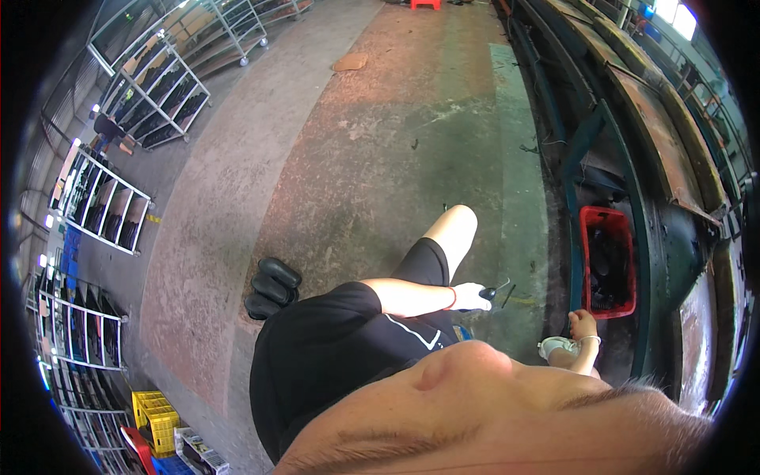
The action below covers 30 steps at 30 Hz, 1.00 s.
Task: The person walks to a workstation and sits down holding a hand tool. They take a shoe sole from a bin, work on it with the tool, and place it onto the machine table.
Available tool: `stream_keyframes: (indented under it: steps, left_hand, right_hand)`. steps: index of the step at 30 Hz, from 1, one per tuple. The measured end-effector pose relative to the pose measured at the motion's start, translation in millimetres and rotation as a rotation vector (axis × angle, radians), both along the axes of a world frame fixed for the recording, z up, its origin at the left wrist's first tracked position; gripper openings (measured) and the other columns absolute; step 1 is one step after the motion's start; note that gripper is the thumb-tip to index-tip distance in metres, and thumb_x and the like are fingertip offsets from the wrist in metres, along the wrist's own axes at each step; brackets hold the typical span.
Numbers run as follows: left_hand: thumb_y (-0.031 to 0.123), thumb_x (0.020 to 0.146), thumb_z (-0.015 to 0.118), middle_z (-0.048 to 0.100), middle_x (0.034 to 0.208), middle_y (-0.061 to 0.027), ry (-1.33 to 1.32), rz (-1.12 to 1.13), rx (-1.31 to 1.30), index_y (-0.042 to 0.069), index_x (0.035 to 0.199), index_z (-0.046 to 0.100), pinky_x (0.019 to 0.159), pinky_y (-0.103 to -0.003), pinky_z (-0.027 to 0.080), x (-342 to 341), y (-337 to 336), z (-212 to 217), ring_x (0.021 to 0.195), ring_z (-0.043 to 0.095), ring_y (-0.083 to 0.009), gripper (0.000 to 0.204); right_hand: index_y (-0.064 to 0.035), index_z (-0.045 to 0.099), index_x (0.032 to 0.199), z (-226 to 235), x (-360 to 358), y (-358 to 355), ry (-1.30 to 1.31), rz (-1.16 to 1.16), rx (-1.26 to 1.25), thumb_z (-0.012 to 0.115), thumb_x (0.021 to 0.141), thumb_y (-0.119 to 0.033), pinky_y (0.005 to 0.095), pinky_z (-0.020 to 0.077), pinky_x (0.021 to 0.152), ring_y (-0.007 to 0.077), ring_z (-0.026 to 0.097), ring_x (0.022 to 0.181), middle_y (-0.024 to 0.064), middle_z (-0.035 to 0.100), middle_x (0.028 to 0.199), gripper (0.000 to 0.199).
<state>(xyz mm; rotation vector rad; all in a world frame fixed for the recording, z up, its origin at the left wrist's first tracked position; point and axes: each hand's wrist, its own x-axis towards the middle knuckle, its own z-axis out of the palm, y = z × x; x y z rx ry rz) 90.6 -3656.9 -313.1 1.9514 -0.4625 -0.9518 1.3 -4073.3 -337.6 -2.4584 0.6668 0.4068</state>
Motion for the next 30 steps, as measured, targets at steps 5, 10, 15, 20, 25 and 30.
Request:
stream_keyframes:
  steps: [5,10,15,20,25,30]
  left_hand:
    - [0.040,0.075,0.069,0.064,0.088,-0.0105,0.061,0.001,0.061,0.004,0.100,0.062,0.077,-0.034,0.044,2,10,2,0.083,0.059,-0.0217,0.044]
    - [0.040,0.075,0.068,0.065,0.094,-0.0137,0.007,-0.046,0.088,0.003,0.103,0.062,0.082,-0.036,0.045,5,7,-3,0.090,0.060,-0.0252,0.046]
    - [0.040,0.075,0.067,0.064,0.096,-0.0152,0.009,-0.059,0.092,0.003,0.105,0.061,0.084,-0.037,0.044,4,8,-6,0.093,0.060,-0.0271,0.048]
    - [0.040,0.076,0.066,0.064,0.097,-0.0158,-0.001,-0.096,0.081,0.003,0.105,0.060,0.084,-0.038,0.044,1,4,-1,0.093,0.059,-0.0275,0.048]
    - [0.042,0.077,0.065,0.064,0.099,-0.0165,-0.014,-0.131,0.110,0.004,0.107,0.060,0.086,-0.039,0.044,4,5,-2,0.096,0.059,-0.0299,0.048]
    - [0.042,0.076,0.066,0.064,0.100,-0.0166,-0.004,-0.108,0.111,0.005,0.107,0.061,0.085,-0.039,0.044,4,7,-5,0.097,0.059,-0.0306,0.049]
  right_hand:
    - [0.0000,0.063,0.106,53,35,56,-0.123,-0.077,0.215,0.062,0.083,-0.025,0.0300,0.0486,0.052,0.0161,0.061,0.056,0.0114,0.065,0.074,0.034]
    - [0.0000,0.064,0.106,49,34,48,-0.110,-0.057,0.144,0.063,0.082,-0.025,0.0331,0.0496,0.054,0.0192,0.062,0.056,0.0140,0.066,0.076,0.035]
    - [0.0006,0.064,0.104,54,30,50,-0.140,-0.070,0.158,0.062,0.082,-0.025,0.0320,0.0495,0.055,0.0186,0.062,0.055,0.0143,0.066,0.077,0.034]
    - [-0.0030,0.062,0.107,35,17,31,-0.130,-0.046,0.121,0.061,0.084,-0.024,0.0263,0.0451,0.042,0.0108,0.056,0.050,0.0039,0.061,0.067,0.030]
    - [-0.0030,0.062,0.107,46,16,39,-0.110,-0.094,0.134,0.061,0.084,-0.024,0.0263,0.0448,0.042,0.0109,0.056,0.050,0.0040,0.061,0.067,0.031]
    - [-0.0033,0.062,0.108,45,20,43,-0.114,-0.096,0.143,0.061,0.084,-0.024,0.0264,0.0446,0.043,0.0110,0.055,0.050,0.0043,0.060,0.067,0.031]
